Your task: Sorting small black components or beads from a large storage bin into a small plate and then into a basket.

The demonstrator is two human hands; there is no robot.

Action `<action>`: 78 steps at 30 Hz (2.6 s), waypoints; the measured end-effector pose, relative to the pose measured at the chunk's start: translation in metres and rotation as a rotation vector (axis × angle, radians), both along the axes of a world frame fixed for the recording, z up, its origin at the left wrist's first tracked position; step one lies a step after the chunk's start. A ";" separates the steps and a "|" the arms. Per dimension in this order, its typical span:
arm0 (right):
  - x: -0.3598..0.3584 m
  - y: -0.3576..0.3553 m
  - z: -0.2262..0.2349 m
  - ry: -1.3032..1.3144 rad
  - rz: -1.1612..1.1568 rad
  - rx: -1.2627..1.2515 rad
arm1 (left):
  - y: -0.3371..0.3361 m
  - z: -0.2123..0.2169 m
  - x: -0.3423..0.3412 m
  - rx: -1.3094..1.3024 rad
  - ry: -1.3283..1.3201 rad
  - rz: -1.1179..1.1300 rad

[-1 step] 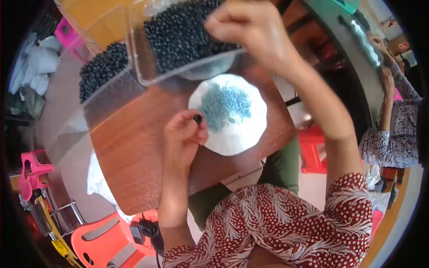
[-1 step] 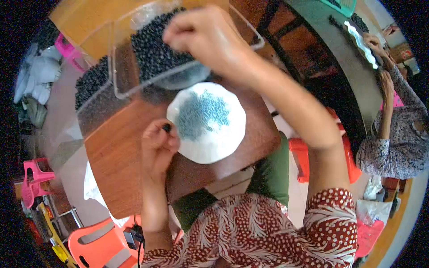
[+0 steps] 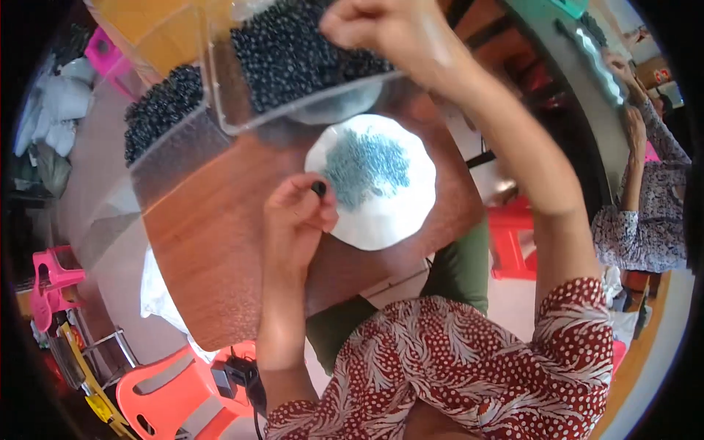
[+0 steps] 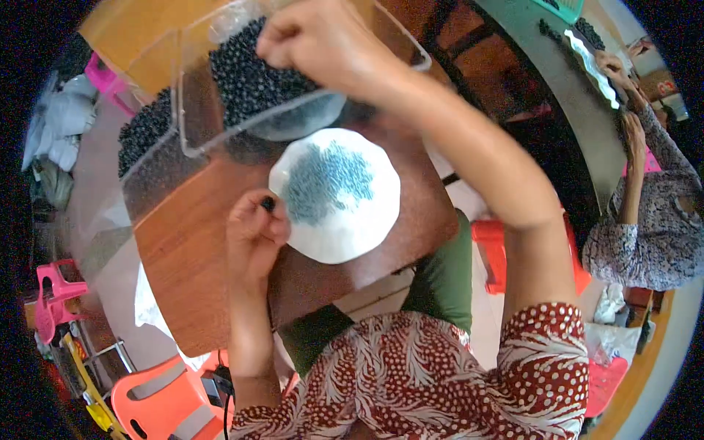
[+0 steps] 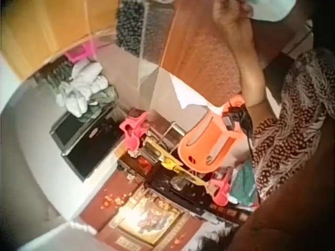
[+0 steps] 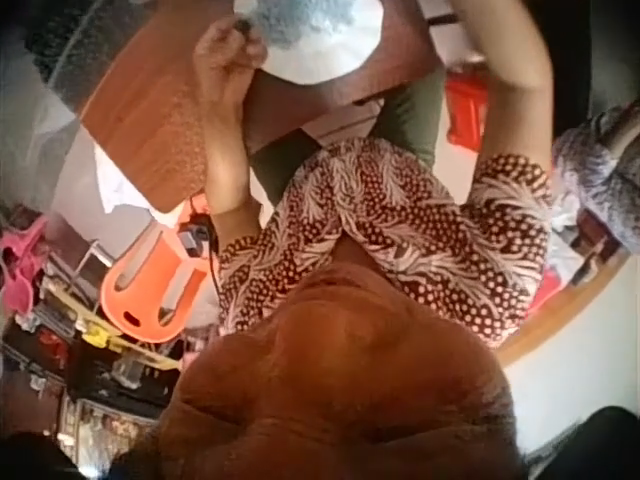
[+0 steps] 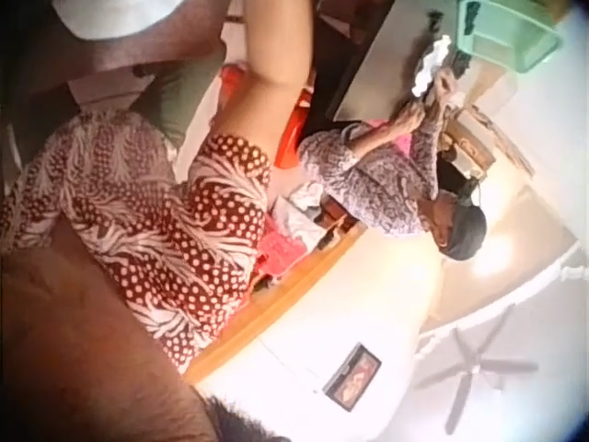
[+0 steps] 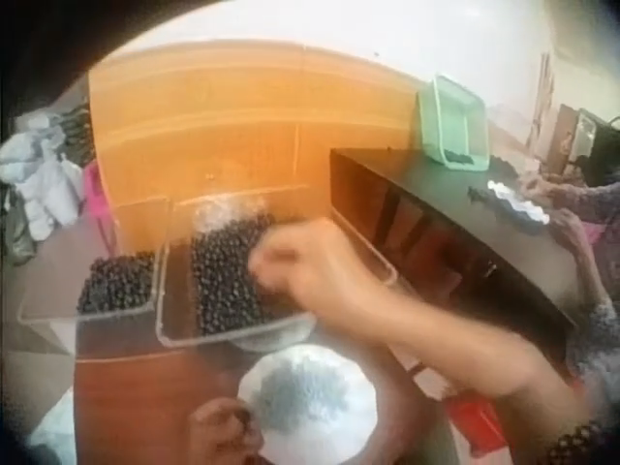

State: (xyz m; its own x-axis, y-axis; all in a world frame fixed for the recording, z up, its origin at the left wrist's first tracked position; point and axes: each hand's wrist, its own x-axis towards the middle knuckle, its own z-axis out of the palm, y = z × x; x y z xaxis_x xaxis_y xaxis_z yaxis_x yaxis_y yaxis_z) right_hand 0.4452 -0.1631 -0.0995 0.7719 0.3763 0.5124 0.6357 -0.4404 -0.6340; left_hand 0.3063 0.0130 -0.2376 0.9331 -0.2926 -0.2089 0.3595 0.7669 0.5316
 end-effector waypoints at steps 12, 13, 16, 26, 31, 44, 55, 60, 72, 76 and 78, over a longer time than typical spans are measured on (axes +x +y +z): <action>-0.040 -0.032 -0.008 0.019 0.305 0.012 | 0.012 -0.013 0.014 -0.126 -0.136 0.085; -0.051 -0.036 -0.014 -0.043 0.385 0.009 | 0.011 -0.016 0.015 -0.137 -0.170 0.093; -0.074 -0.048 -0.054 0.486 0.183 0.003 | 0.012 -0.018 0.014 -0.154 -0.204 0.080; -0.110 -0.047 -0.111 0.023 0.144 -0.460 | 0.009 -0.022 0.016 -0.122 -0.194 0.052; -0.114 -0.035 -0.130 -0.051 0.136 -0.406 | 0.010 -0.021 0.015 -0.141 -0.205 0.083; -0.118 -0.027 -0.142 -0.097 0.029 -0.492 | 0.007 -0.021 0.014 -0.108 -0.152 0.084; -0.119 -0.017 -0.148 -0.147 -0.103 -0.480 | 0.001 -0.017 0.010 -0.062 -0.163 0.064; -0.124 -0.014 -0.141 -0.131 -0.105 -0.441 | 0.002 -0.016 0.009 -0.069 -0.162 0.063; -0.129 -0.034 -0.148 -0.048 -0.038 -0.432 | 0.001 -0.019 0.009 -0.038 -0.187 0.057; -0.129 -0.031 -0.149 -0.084 -0.021 -0.365 | 0.004 -0.018 0.008 -0.012 -0.175 0.064; -0.127 -0.035 -0.147 -0.082 -0.015 -0.361 | 0.000 -0.019 0.009 -0.017 -0.182 0.066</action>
State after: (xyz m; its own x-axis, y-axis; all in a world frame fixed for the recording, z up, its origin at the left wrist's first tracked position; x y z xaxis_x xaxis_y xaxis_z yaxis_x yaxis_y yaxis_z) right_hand 0.3180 -0.1980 -0.2470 0.7407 0.5332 0.4087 0.6695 -0.6363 -0.3833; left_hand 0.3151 0.0133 -0.2568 0.9723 -0.2320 -0.0302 0.2073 0.7947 0.5705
